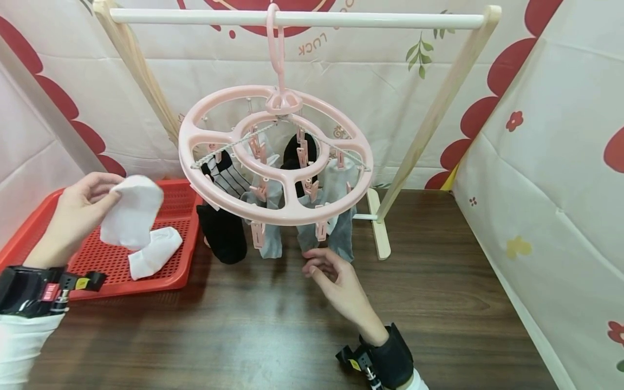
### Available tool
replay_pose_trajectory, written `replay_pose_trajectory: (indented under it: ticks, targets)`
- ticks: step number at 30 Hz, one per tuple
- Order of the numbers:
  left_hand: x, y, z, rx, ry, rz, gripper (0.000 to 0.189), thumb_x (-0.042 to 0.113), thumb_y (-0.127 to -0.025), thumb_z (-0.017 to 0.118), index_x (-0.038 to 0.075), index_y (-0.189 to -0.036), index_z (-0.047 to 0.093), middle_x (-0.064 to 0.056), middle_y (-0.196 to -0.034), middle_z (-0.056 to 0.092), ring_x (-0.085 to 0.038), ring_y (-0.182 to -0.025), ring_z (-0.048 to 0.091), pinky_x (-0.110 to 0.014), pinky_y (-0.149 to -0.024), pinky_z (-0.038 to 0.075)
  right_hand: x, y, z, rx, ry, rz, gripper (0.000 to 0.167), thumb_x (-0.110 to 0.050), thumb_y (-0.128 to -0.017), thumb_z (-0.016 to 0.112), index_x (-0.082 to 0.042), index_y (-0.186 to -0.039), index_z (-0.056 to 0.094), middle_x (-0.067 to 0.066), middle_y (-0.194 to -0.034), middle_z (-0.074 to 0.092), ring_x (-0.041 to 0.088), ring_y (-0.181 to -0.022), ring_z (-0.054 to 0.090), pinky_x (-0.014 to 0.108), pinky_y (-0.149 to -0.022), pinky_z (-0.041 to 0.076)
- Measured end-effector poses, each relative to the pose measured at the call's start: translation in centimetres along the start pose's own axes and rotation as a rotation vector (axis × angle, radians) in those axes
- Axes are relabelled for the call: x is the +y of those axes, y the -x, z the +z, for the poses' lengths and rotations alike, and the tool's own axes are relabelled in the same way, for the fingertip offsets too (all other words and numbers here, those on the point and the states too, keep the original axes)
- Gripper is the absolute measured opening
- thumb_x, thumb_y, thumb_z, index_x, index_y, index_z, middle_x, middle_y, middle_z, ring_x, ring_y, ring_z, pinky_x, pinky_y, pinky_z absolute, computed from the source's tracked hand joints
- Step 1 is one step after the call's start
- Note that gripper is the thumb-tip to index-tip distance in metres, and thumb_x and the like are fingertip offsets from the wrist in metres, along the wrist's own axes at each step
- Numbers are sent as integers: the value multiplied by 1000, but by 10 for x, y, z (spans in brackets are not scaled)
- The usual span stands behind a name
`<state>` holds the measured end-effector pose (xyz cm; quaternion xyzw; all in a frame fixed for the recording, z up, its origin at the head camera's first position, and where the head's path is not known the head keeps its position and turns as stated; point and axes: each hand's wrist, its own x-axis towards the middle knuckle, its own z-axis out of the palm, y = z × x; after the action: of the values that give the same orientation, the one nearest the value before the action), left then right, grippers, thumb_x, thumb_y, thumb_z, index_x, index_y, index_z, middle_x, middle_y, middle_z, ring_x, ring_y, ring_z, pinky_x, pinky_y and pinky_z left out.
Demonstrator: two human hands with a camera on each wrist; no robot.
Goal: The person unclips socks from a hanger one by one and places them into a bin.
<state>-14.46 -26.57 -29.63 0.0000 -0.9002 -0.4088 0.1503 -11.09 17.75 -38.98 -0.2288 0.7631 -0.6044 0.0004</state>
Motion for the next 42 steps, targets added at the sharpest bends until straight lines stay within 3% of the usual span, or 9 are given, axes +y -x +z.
replay_pose_trajectory:
  ticks: [7,18,23,28,30,38,42]
  targets:
    - [2,1,3,-44,0,17,30,19,-100,50,6,-126,52,-17,-115,63,14,-89,55,-10,-73,42,-1,1,-1,-4,11,13,20,2,-95,54,5,-114,60,10,-90,68,20,-84,66,27,-76,51]
    - [1,1,17,-104,15,80,27,11,-97,54,2,-122,54,-19,-113,63,9,-90,55,-7,-74,43,2,0,-3,-17,30,2,18,2,-95,53,3,-111,62,8,-87,68,20,-82,66,29,-74,51]
    - [1,1,26,-131,17,91,27,8,-95,59,2,-121,55,-18,-112,64,-1,-94,61,-8,-75,43,2,0,-7,-18,41,-8,17,3,-95,54,3,-109,63,8,-86,69,24,-80,67,28,-74,51]
    - [3,3,32,-171,2,111,27,8,-94,61,0,-120,56,-20,-111,64,-30,-101,64,-8,-72,44,2,-1,-10,-25,74,-9,18,3,-94,54,3,-110,62,7,-87,69,21,-80,67,27,-74,50]
    - [3,3,33,-185,5,128,27,9,-94,61,-1,-119,57,-21,-110,64,-36,-101,63,-8,-71,44,1,-1,-13,-29,96,1,18,3,-94,54,3,-110,63,6,-87,69,20,-81,66,27,-73,50]
    - [7,7,42,-225,-2,176,24,2,-91,62,0,-114,59,-19,-106,66,-33,-97,65,-9,-72,45,-6,-5,-28,-23,151,19,18,3,-95,53,1,-110,63,4,-88,67,22,-82,66,29,-73,52]
    - [10,9,46,-258,-19,184,25,2,-90,63,0,-114,59,-17,-106,66,-33,-98,65,-28,-79,52,-7,-6,-38,-20,157,8,17,3,-96,52,2,-110,62,8,-89,66,21,-83,65,29,-73,52]
